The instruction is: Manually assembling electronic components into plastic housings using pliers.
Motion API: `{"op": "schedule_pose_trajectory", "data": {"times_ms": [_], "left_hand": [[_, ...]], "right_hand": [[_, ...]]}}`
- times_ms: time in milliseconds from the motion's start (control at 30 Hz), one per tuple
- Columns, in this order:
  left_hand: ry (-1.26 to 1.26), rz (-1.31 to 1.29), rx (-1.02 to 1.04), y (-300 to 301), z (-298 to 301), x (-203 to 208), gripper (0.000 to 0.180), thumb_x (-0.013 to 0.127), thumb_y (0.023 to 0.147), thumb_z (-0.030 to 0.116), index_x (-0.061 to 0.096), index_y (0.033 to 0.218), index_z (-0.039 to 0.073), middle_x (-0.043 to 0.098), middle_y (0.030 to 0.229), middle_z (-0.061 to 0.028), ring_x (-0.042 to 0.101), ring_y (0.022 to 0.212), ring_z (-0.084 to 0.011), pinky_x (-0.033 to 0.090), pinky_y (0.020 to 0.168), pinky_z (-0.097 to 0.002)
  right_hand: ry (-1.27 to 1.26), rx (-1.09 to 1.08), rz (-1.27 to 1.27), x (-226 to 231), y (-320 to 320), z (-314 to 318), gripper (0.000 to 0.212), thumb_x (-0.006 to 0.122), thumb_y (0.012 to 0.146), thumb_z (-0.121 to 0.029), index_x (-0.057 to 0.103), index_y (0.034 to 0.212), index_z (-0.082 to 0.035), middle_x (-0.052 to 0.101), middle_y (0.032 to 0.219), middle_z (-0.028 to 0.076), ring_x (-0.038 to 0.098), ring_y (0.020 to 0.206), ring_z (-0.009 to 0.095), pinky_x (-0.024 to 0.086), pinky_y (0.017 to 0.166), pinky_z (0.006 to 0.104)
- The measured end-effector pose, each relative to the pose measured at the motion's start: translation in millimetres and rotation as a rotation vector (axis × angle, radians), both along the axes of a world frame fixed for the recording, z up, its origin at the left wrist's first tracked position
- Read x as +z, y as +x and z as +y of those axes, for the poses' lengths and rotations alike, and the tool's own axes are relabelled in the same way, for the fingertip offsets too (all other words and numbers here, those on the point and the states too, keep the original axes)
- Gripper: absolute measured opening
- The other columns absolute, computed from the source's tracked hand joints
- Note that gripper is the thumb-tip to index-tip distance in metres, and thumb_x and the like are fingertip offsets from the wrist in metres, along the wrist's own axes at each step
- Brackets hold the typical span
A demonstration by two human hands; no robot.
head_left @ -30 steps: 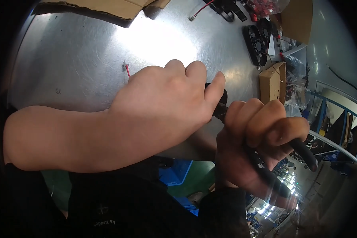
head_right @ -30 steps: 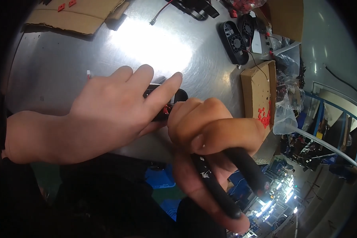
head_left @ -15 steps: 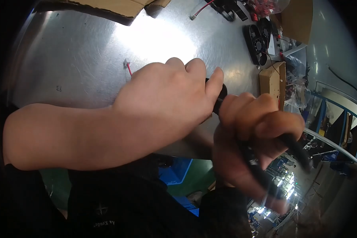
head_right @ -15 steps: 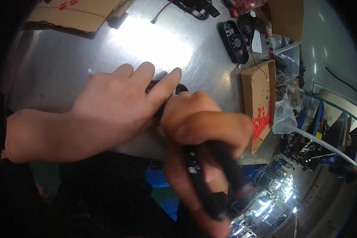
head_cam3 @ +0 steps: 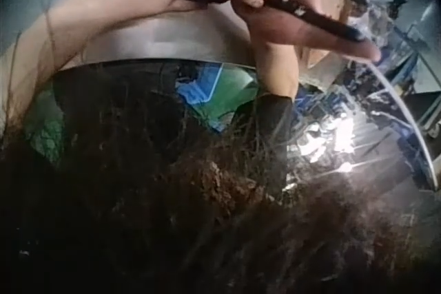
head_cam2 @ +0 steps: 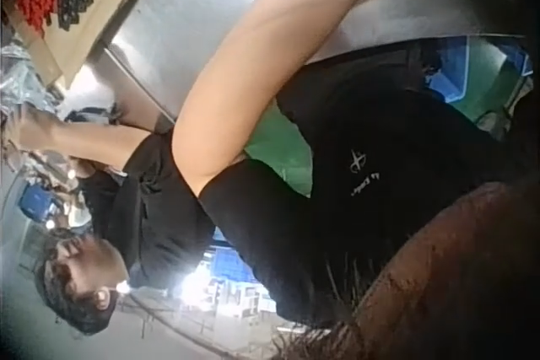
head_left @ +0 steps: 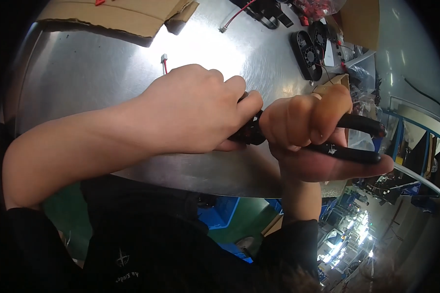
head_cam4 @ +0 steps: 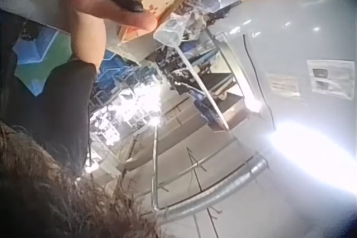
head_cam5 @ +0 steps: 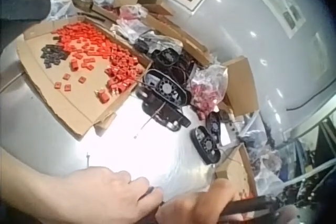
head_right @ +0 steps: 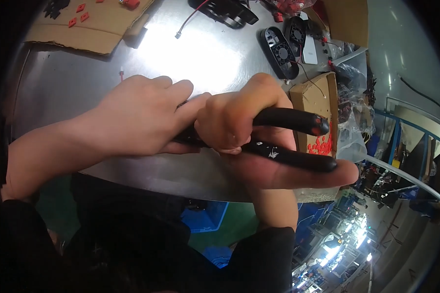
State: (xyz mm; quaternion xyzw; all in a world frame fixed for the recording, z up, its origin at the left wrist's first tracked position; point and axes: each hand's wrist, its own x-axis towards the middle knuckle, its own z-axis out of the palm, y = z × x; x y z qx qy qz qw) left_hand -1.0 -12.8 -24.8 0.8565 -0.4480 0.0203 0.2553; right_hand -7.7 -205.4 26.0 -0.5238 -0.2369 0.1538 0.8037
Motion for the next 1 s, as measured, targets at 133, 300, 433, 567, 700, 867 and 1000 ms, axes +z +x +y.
{"op": "schedule_pose_trajectory", "data": {"times_ms": [133, 300, 433, 567, 700, 867, 1000], "left_hand": [[0.004, -0.009, -0.057, 4, 2, 1, 0.055, 0.077, 0.084, 0.049, 0.058, 0.11, 0.005, 0.064, 0.09, -0.0118, 0.071, 0.077, -0.0291, 0.056, 0.065, -0.0396], [0.005, -0.065, -0.076, 4, 2, 1, 0.061, 0.074, 0.084, 0.053, 0.06, 0.118, 0.004, 0.061, 0.089, -0.0103, 0.069, 0.076, -0.0272, 0.054, 0.062, -0.0382], [0.049, -0.097, -0.093, 6, 5, -3, 0.061, 0.07, 0.086, 0.059, 0.063, 0.113, 0.004, 0.06, 0.087, -0.0088, 0.067, 0.073, -0.0248, 0.054, 0.061, -0.0369], [0.015, -0.098, -0.115, 8, 3, -4, 0.056, 0.069, 0.086, 0.059, 0.064, 0.099, 0.004, 0.059, 0.085, -0.0089, 0.066, 0.073, -0.0251, 0.053, 0.06, -0.0361], [-0.005, -0.096, -0.119, 9, 2, -4, 0.053, 0.069, 0.085, 0.057, 0.061, 0.089, 0.005, 0.057, 0.084, -0.009, 0.064, 0.071, -0.0252, 0.054, 0.06, -0.0374], [-0.042, -0.03, -0.109, 10, 1, -2, 0.052, 0.069, 0.086, 0.055, 0.063, 0.087, 0.004, 0.057, 0.086, -0.0088, 0.064, 0.074, -0.0255, 0.055, 0.06, -0.0385], [-0.043, -0.019, -0.105, 10, 2, 0, 0.051, 0.069, 0.087, 0.055, 0.064, 0.087, 0.004, 0.057, 0.086, -0.0087, 0.064, 0.074, -0.0263, 0.055, 0.061, -0.0387]], "right_hand": [[0.084, 0.127, 0.016, -2, 9, -1, 0.078, 0.046, 0.081, -0.093, 0.044, 0.081, -0.015, 0.037, 0.051, -0.003, 0.032, 0.036, 0.009, 0.026, 0.035, 0.0253], [0.149, 0.259, 0.028, -8, 24, -8, 0.074, 0.045, 0.084, -0.091, 0.046, 0.079, -0.017, 0.038, 0.049, -0.003, 0.033, 0.032, 0.008, 0.028, 0.031, 0.0256], [0.181, 0.326, 0.087, -14, 31, -6, 0.075, 0.044, 0.083, -0.092, 0.047, 0.08, -0.017, 0.039, 0.049, -0.004, 0.033, 0.031, 0.008, 0.031, 0.03, 0.0243], [0.221, 0.417, 0.091, -17, 36, -6, 0.077, 0.043, 0.083, -0.092, 0.049, 0.082, -0.015, 0.04, 0.048, -0.003, 0.033, 0.031, 0.008, 0.031, 0.028, 0.025], [0.262, 0.533, 0.121, -17, 44, -5, 0.08, 0.042, 0.084, -0.092, 0.051, 0.082, -0.012, 0.042, 0.048, -0.001, 0.033, 0.03, 0.009, 0.03, 0.028, 0.0255], [0.305, 0.626, 0.107, -20, 53, -2, 0.085, 0.042, 0.08, -0.095, 0.053, 0.082, -0.011, 0.044, 0.049, 0.0, 0.032, 0.031, 0.01, 0.028, 0.029, 0.0266], [0.134, 0.55, 0.151, -14, 45, -12, 0.09, 0.039, 0.076, -0.099, 0.052, 0.08, -0.011, 0.043, 0.051, 0.0, 0.038, 0.037, 0.01, 0.032, 0.036, 0.0254]]}}
